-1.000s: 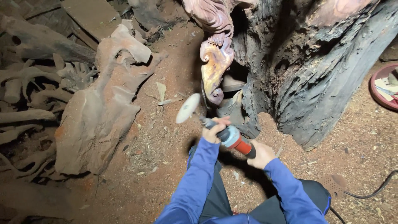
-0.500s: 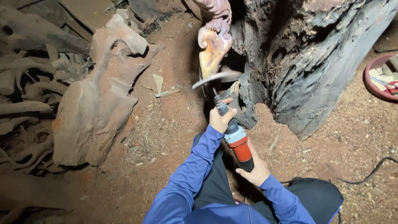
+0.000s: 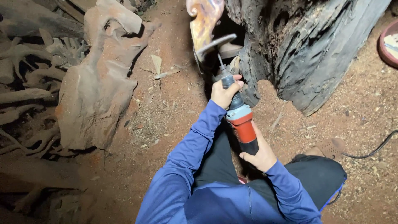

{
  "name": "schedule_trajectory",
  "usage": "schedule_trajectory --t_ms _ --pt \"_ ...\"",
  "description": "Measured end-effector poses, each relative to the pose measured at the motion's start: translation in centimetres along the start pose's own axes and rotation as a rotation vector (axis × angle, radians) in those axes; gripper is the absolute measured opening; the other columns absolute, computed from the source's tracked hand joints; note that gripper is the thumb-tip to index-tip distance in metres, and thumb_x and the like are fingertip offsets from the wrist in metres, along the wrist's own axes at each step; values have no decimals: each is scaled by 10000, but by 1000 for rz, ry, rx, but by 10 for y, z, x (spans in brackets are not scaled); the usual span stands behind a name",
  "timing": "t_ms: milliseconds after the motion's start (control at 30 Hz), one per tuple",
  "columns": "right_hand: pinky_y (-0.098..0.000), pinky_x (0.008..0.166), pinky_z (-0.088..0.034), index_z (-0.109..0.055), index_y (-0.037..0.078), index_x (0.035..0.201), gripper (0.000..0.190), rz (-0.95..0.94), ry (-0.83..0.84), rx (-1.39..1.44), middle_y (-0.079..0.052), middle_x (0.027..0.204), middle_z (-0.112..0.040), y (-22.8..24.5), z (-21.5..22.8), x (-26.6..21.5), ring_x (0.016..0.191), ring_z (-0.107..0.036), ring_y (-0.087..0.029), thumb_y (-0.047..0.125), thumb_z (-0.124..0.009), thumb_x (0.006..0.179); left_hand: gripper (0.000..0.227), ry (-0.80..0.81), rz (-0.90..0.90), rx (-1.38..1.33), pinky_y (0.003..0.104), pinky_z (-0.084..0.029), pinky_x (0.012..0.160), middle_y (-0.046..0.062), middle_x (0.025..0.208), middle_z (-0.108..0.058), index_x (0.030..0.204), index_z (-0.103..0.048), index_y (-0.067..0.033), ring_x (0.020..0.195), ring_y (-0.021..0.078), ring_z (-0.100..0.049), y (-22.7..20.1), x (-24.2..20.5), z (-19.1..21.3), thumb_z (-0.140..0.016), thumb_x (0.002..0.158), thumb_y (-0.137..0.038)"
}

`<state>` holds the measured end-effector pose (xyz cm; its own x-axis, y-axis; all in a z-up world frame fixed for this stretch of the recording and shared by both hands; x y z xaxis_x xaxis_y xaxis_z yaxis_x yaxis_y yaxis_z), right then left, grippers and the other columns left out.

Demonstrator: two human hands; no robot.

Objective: Using a handheld power sander to smooth and refine the surface of a large, intricate wood sculpture.

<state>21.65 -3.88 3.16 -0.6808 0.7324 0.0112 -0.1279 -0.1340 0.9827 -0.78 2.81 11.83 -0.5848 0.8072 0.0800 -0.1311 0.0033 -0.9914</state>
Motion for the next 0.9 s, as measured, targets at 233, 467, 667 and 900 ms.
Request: schedule_trajectory --t_ms 233,467,667,900 --pt "-528 1098 -460 -196 309 1664 1247 -194 40 -96 -145 1511 -527 19 7 -9 1328 -561 -377 200 -874 623 273 -34 -34 -89 332 -580 693 71 755 -750 999 -821 -99 716 113 -669 -2 -10 0 -862 752 -208" --pt "-492 1078 -512 -164 422 1649 1281 -251 117 -193 -140 1452 -593 51 6 11 1277 -611 -375 271 -889 604 261 -69 -63 -100 321 -564 746 76 805 -747 1018 -828 -116 753 109 -643 -7 2 24 -825 778 -220" --pt "-499 1051 -526 -163 430 1644 1258 -276 71 -240 -182 1427 -602 67 21 21 1253 -622 -400 297 -875 615 349 -42 -182 -137 359 -553 869 98 925 -753 1126 -794 -86 894 121 -630 -31 19 8 -843 803 -209" --pt "-508 1013 -524 -156 410 1649 1245 -191 21 -217 -192 1429 -592 83 46 30 1247 -609 -422 261 -850 627 398 -37 -252 -160 329 -567 831 88 926 -756 1121 -789 -88 845 136 -677 -56 32 -11 -854 751 -219"
Point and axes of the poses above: each hand's wrist, its own x-axis towards the middle knuckle, its own z-axis out of the back of the hand, y = z × x, the point moved 6 cm from there along x, towards the middle knuckle
